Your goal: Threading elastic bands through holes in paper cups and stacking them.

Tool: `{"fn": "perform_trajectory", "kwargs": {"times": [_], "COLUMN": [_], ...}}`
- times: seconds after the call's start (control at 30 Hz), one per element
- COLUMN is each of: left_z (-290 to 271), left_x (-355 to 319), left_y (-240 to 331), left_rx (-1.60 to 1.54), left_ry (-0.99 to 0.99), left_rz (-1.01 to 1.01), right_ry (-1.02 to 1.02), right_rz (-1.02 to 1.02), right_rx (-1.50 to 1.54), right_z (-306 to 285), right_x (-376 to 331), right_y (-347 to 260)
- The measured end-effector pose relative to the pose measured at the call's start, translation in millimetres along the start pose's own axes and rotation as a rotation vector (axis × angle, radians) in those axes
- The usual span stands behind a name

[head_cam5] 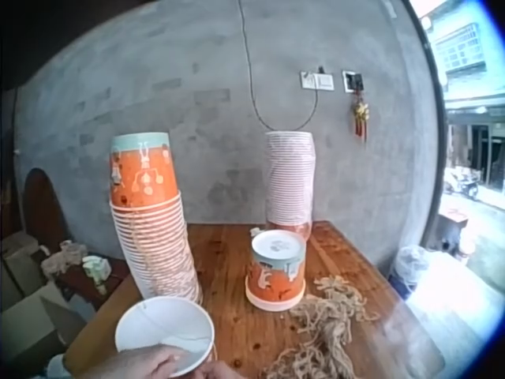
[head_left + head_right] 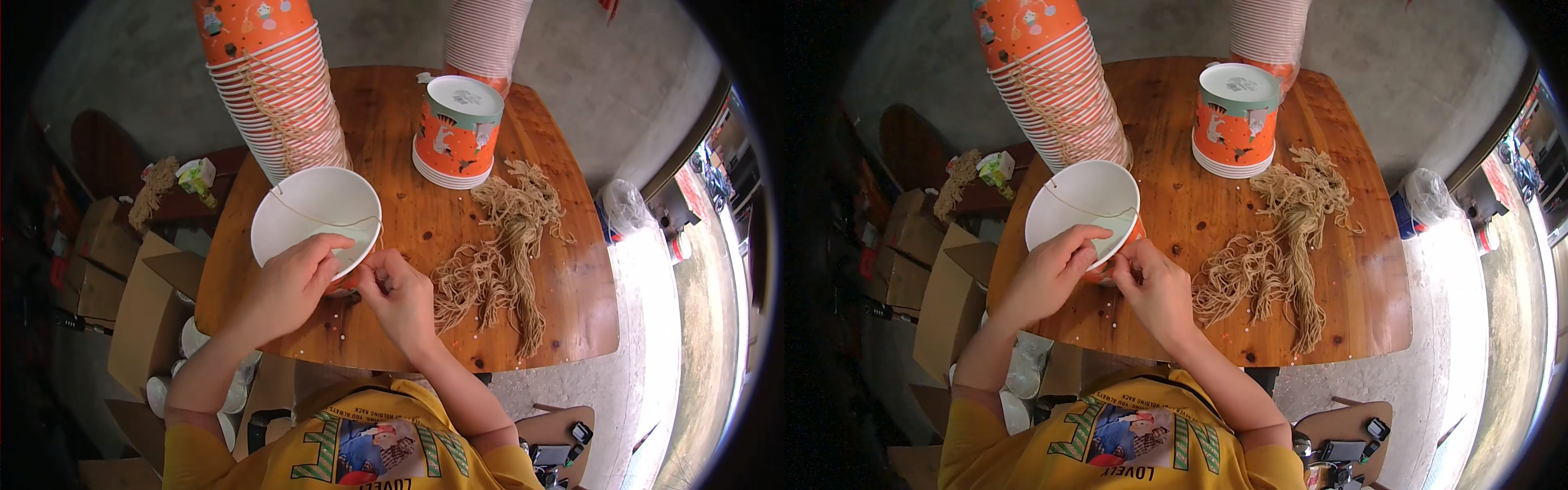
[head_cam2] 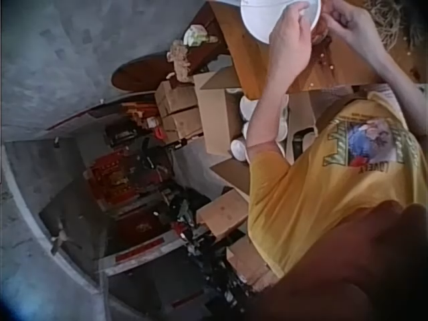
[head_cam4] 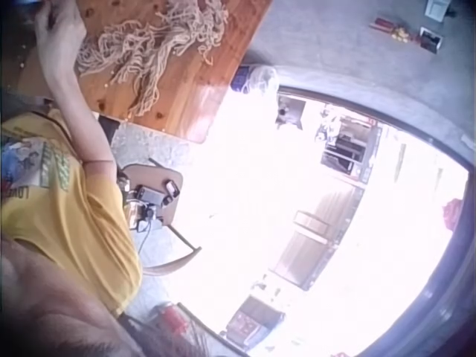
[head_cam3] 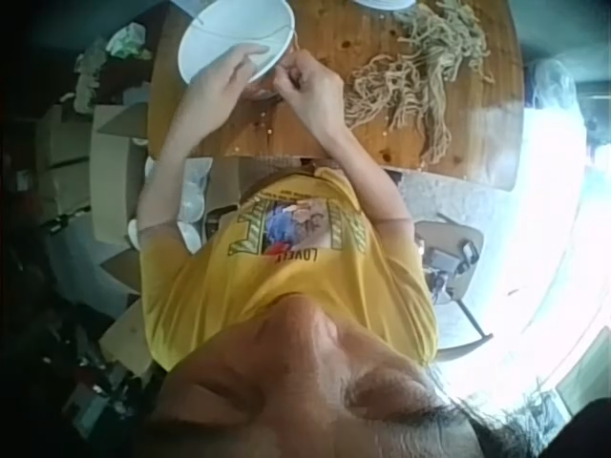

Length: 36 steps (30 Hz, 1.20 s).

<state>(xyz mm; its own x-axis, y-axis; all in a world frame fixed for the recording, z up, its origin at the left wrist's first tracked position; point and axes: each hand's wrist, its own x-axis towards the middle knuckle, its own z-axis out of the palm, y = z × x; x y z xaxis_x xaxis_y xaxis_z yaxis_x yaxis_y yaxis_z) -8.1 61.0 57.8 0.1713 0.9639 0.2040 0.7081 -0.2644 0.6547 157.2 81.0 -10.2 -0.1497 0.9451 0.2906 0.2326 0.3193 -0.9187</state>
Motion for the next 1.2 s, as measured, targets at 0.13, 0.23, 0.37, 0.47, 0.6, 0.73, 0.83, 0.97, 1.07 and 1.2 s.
{"fn": "perform_trajectory", "kwargs": {"times": [0.13, 0.23, 0.37, 0.47, 0.6, 0.73, 0.83, 0.97, 1.07, 1.2], "left_z": [-9.7, -12.5, -7.8, -5.4, -3.1, 1.7, -1.2, -2.5, -4.4, -3.7], "left_x": [25.1, 32.0, 27.1, 28.4, 30.4, 31.1, 31.9, 37.4, 40.0, 44.0], "left_y": [-12.3, -13.4, -5.8, -3.3, -0.8, -11.3, -16.6, -15.1, -18.5, -24.1], "left_rx": [-0.245, -0.128, -0.107, -0.087, -0.142, -0.364, -0.651, -0.751, -0.769, -0.767], "left_ry": [-0.277, -0.369, -0.148, -0.003, -0.033, -0.075, -0.276, -0.367, -0.363, -0.347], "left_rz": [-0.174, -0.108, -0.028, 0.123, 0.139, 0.067, -0.071, -0.252, -0.335, -0.284], "right_ry": [-0.002, 0.014, 0.021, 0.013, -0.131, -0.197, -0.206, -0.204, -0.243, -0.336], "right_rz": [-0.006, -0.075, -0.028, -0.005, 0.087, 0.153, 0.228, 0.259, 0.253, 0.132], "right_rx": [-0.019, -0.034, 0.048, 0.114, 0.154, 0.445, 0.509, 0.541, 0.567, 0.455], "right_z": [0.7, -1.2, -8.4, -16.4, -15.1, -10.6, -9.3, -10.8, -20.8, -49.5], "right_x": [1.6, 1.7, 4.6, 13.2, 25.1, 29.2, 29.7, 32.5, 34.5, 38.8], "right_y": [0.2, -0.4, 0.3, -4.3, -6.6, -4.1, -9.2, -5.4, -7.1, -15.1]}}
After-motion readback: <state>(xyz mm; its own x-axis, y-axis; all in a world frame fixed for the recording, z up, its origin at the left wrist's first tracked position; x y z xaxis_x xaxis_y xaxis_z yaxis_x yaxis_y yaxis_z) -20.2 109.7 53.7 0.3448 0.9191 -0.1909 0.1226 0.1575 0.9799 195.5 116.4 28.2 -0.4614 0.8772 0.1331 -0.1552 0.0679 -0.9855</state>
